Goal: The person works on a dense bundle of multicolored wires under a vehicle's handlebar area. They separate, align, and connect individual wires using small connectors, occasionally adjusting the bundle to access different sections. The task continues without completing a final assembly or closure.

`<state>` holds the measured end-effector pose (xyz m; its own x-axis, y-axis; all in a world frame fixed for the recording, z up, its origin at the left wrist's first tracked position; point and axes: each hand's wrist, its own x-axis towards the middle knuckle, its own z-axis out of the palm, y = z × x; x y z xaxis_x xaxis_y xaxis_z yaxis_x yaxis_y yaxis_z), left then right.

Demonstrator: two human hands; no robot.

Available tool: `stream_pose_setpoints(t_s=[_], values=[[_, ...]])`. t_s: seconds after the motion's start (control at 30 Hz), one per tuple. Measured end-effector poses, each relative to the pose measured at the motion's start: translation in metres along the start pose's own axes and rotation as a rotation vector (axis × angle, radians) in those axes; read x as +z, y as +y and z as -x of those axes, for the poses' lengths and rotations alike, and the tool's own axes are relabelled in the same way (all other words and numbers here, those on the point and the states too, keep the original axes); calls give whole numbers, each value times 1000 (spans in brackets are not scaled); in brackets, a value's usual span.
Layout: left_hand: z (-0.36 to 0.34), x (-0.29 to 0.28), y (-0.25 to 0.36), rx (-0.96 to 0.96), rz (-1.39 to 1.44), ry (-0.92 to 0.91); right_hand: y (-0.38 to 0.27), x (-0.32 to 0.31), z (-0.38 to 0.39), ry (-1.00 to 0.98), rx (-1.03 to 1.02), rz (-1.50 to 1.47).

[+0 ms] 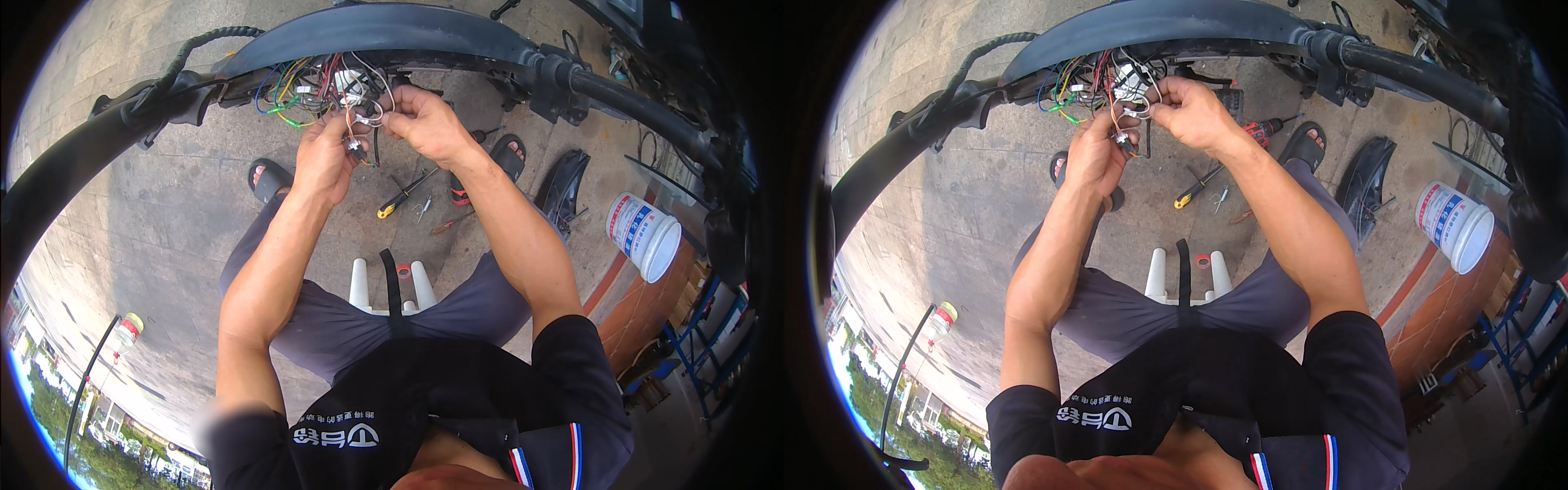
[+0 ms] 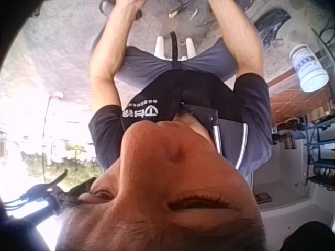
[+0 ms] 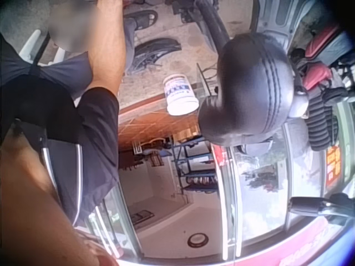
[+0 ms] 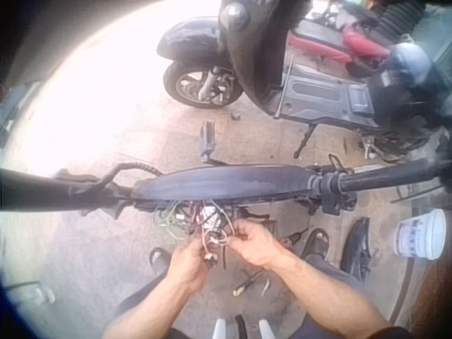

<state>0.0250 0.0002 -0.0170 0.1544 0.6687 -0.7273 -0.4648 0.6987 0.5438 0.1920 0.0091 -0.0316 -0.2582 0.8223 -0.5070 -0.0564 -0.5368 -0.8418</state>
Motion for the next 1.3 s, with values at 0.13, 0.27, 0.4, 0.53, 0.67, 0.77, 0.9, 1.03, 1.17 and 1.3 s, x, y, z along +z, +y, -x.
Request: stream_pose_setpoints(t_s=[0.13,0.27,0.4,0.53,0.67,0.77,0.9,1.03,1.17,1.3], values=[[0,0,0,-2,3,-7,-1,0,1,-5,10,9],[-1,-1,0,0,9,-18,-3,0,1,-3,0,-2],[-2,-1,0,1,17,-25,-4,1,2,-3,1,8],[-2,-2,-1,-6,16,-27,-3,1,1,4,5,4],[-2,-2,-1,10,0,-13,-2,1,1,21,2,4],[-1,-2,-1,10,-6,-22,-1,1,0,27,-7,-8],[-1,-2,-1,9,-14,-16,1,0,-1,26,16,0],[0,-2,0,6,-18,-30,4,0,-2,33,-11,-37],[-1,-1,0,20,6,-42,6,-1,-3,34,-9,-18],[-1,-1,-1,26,20,-31,7,-1,-3,35,-12,-21]])
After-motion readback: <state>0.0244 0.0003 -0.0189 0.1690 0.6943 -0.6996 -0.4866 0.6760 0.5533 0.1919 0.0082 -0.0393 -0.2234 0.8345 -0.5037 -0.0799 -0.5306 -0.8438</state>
